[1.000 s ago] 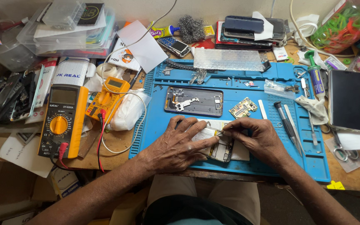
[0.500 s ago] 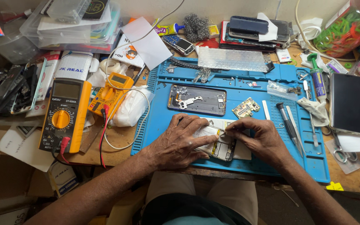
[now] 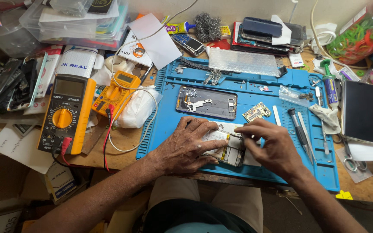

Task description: The person is repairing a disassembled smartphone on a cluttered workbench. They use tweezers to manipulate small internal components and apply adhesive from a tube to secure parts within the phone's chassis.

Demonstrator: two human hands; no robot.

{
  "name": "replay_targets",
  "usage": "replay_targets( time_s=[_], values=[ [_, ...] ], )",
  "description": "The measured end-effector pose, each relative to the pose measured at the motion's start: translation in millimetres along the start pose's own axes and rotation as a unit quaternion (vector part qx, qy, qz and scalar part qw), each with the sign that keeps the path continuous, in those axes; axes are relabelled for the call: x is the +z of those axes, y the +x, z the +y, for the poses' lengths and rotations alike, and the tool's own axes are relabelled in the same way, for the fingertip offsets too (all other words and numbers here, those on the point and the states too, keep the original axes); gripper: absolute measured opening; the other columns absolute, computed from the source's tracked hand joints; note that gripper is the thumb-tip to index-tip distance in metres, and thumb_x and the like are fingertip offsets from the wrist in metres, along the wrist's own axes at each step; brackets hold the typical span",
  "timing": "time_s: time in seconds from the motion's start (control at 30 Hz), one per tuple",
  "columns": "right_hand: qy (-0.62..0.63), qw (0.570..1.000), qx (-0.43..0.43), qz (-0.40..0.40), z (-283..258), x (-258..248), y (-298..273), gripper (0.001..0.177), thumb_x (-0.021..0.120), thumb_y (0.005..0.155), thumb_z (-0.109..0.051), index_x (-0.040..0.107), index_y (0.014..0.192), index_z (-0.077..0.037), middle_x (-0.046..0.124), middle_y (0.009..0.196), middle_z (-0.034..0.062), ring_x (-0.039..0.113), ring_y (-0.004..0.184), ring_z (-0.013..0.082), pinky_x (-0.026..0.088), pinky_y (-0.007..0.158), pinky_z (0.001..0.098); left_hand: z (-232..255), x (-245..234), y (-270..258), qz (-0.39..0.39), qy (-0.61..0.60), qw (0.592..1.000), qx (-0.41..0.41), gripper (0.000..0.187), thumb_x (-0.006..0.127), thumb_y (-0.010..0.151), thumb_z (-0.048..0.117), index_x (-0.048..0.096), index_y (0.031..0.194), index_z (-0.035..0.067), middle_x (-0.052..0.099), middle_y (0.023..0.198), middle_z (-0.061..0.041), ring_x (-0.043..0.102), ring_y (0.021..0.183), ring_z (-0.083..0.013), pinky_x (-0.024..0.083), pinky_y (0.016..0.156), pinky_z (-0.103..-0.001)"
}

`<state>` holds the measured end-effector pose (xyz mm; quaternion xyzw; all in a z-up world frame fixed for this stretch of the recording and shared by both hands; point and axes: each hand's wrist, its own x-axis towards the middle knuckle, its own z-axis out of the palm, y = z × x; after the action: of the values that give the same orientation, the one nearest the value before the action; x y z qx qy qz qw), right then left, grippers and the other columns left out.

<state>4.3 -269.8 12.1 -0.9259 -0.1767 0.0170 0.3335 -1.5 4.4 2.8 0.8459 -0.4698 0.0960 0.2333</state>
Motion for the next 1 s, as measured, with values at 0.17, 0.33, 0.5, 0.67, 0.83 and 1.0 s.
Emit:
replay_targets(
  time_s=[0.17, 0.33, 0.5, 0.67, 0.83, 1.0],
  values=[
    [-0.067, 0.997, -0.048, -0.008, -14, 3, 4, 0.018, 0.074, 0.085, -0.01, 0.079, 0.102, -0.013, 0.078, 0.095, 0.0049, 0.075, 0.076, 0.0155, 0.064, 0.065, 0.0261, 0, 1, -2, -0.007, -0.004, 1.0, -0.01, 0.05, 0.072, 0.091, 0.043, 0.063, 0.137, 0.026, 0.054, 0.139, -0.014, 0.048, 0.131, -0.0312, 0.035, 0.106, -0.051],
    [0.114, 0.989, 0.084, 0.052, -9, -1, 2, 0.025, 0.072, 0.087, -0.007, 0.074, 0.112, -0.009, 0.081, 0.095, 0.0062, 0.079, 0.085, 0.0134, 0.066, 0.075, 0.0265, -2, 2, -2, 0.001, -0.008, 1.0, -0.007, 0.049, 0.073, 0.09, 0.043, 0.063, 0.135, 0.027, 0.055, 0.139, -0.014, 0.049, 0.13, -0.0311, 0.035, 0.106, -0.052],
    [0.153, 0.982, 0.078, 0.08, -1, 15, -6, 0.017, 0.072, 0.089, -0.006, 0.078, 0.105, -0.007, 0.083, 0.096, 0.0072, 0.079, 0.089, 0.0127, 0.066, 0.079, 0.0265, -1, 1, -2, 0.005, -0.009, 1.0, -0.008, 0.048, 0.073, 0.09, 0.043, 0.064, 0.134, 0.026, 0.055, 0.138, -0.014, 0.049, 0.13, -0.0313, 0.035, 0.105, -0.052],
    [0.125, 0.988, 0.051, 0.078, 2, 20, -8, 0.018, 0.072, 0.087, -0.004, 0.079, 0.104, -0.008, 0.083, 0.094, 0.0066, 0.079, 0.087, 0.0126, 0.065, 0.076, 0.0267, 0, 1, -2, -0.001, -0.011, 1.0, -0.012, 0.049, 0.073, 0.09, 0.043, 0.064, 0.135, 0.026, 0.056, 0.138, -0.014, 0.049, 0.13, -0.0311, 0.035, 0.106, -0.052],
    [0.093, 0.993, 0.043, 0.056, 2, 16, -10, 0.015, 0.074, 0.087, -0.006, 0.08, 0.1, -0.01, 0.083, 0.091, 0.0054, 0.08, 0.084, 0.0112, 0.066, 0.074, 0.0261, -1, 2, -3, -0.002, -0.012, 1.0, -0.012, 0.05, 0.073, 0.089, 0.044, 0.064, 0.135, 0.025, 0.055, 0.138, -0.015, 0.049, 0.13, -0.0315, 0.034, 0.105, -0.053],
    [0.124, 0.989, 0.06, 0.06, 5, 12, -12, 0.016, 0.073, 0.088, -0.007, 0.078, 0.103, -0.008, 0.083, 0.092, 0.006, 0.079, 0.087, 0.012, 0.065, 0.077, 0.0269, -1, 3, -2, -0.004, -0.013, 1.0, -0.014, 0.048, 0.072, 0.09, 0.044, 0.065, 0.134, 0.025, 0.055, 0.138, -0.015, 0.049, 0.13, -0.0316, 0.034, 0.105, -0.052]
  ],
)
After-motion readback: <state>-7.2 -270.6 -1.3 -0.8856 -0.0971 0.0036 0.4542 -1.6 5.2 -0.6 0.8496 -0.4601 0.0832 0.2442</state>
